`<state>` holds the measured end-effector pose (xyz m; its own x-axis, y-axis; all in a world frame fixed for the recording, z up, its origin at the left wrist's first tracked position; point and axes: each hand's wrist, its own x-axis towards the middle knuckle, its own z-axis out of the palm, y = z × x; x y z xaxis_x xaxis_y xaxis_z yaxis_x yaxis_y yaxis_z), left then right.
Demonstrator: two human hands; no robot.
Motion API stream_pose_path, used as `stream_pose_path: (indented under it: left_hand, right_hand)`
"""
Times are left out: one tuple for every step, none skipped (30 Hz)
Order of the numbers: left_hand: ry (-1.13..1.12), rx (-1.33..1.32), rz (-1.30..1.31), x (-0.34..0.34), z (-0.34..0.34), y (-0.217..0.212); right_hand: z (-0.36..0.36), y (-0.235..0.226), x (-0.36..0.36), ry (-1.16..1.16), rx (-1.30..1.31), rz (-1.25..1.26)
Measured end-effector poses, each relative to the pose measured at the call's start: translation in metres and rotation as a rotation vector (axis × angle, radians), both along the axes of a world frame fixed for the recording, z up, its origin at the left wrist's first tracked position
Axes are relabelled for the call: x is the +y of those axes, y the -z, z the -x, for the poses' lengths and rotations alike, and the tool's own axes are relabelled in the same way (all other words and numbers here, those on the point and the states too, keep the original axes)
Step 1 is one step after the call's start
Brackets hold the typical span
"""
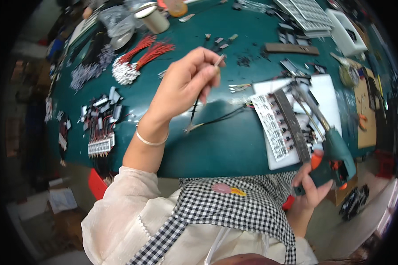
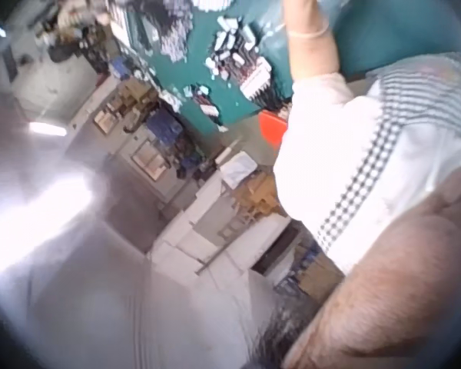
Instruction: The person uses a soldering iron to attach wires to a white circuit board. They repeatedly pick up individual wires, position them on the board, and apply the soldering iron to secure the connections. The process is performed one wire at a time on a green workbench.
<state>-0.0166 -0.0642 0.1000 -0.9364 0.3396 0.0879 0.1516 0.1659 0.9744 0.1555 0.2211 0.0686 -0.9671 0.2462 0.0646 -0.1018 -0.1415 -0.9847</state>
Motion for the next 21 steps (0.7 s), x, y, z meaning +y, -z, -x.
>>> stream_pose_path:
  left_hand:
    - [0.133, -0.158, -0.120, 0.010, -0.009, -0.005]
    - [0.275, -0.328, -0.250, 0.021, -0.018, -0.006]
    - [0.327, -0.463, -0.320, 0.035, -0.028, -0.003]
    - [0.392, -0.545, -0.364, 0.043, -0.037, 0.002]
    - [0.452, -0.624, -0.409, 0.052, -0.041, 0.010]
    - [0.478, -0.696, -0.424, 0.058, -0.047, 0.011]
    - [0.495, -0.727, -0.423, 0.064, -0.052, 0.014]
    - [0.510, -0.757, -0.423, 0.068, -0.057, 0.019]
    - [0.518, -0.782, -0.418, 0.070, -0.059, 0.022]
    - [0.535, -0.798, -0.420, 0.073, -0.061, 0.024]
    - [0.549, -0.814, -0.425, 0.076, -0.063, 0.027]
    - [0.549, -0.823, -0.422, 0.076, -0.065, 0.027]
    - [0.552, -0.857, -0.426, 0.078, -0.066, 0.025]
    - [0.553, -0.872, -0.423, 0.079, -0.066, 0.026]
    - [0.549, -0.886, -0.419, 0.079, -0.067, 0.028]
    - [0.545, -0.901, -0.415, 0.079, -0.068, 0.029]
    - [0.542, -0.898, -0.419, 0.079, -0.068, 0.030]
    - [0.545, -0.903, -0.424, 0.079, -0.069, 0.032]
    - [0.549, -0.909, -0.429, 0.079, -0.069, 0.033]
    - [0.554, -0.914, -0.434, 0.079, -0.069, 0.034]
    - [0.549, -0.923, -0.443, 0.079, -0.069, 0.034]
  right_hand:
    - [0.006, -0.002, -0.007, 0.041, -0.005, 0.003]
    - [0.013, -0.006, -0.011, 0.049, -0.034, -0.020]
    - [0.019, -0.010, -0.015, 0.041, -0.013, 0.034]
    - [0.025, -0.009, -0.016, 0.006, 0.015, 0.041]
    - [0.027, -0.006, -0.020, 0.024, -0.005, 0.055]
    - [0.033, -0.006, -0.025, 0.022, -0.007, 0.103]
    - [0.037, -0.003, -0.025, -0.021, 0.003, 0.073]
    - [0.038, 0.001, -0.025, -0.029, -0.005, 0.067]
    - [0.040, 0.003, -0.029, -0.012, -0.009, 0.059]
    - [0.040, 0.005, -0.031, 0.000, -0.013, 0.051]
    - [0.039, 0.007, -0.030, -0.001, -0.010, 0.054]
    - [0.039, 0.009, -0.031, -0.015, -0.001, 0.067]
    - [0.039, 0.011, -0.033, -0.031, 0.008, 0.079]
    - [0.039, 0.011, -0.033, -0.023, 0.011, 0.076]
    - [0.038, 0.011, -0.033, -0.019, 0.014, 0.077]
    - [0.038, 0.010, -0.034, -0.014, 0.016, 0.076]
    - [0.040, 0.007, -0.037, 0.033, 0.002, 0.081]
    - [0.039, 0.005, -0.038, 0.023, -0.005, 0.079]
    - [0.039, 0.005, -0.037, 0.014, -0.012, 0.076]
    - [0.039, 0.005, -0.037, 0.006, -0.019, 0.073]
    - [0.040, 0.006, -0.037, 0.006, -0.009, 0.076]
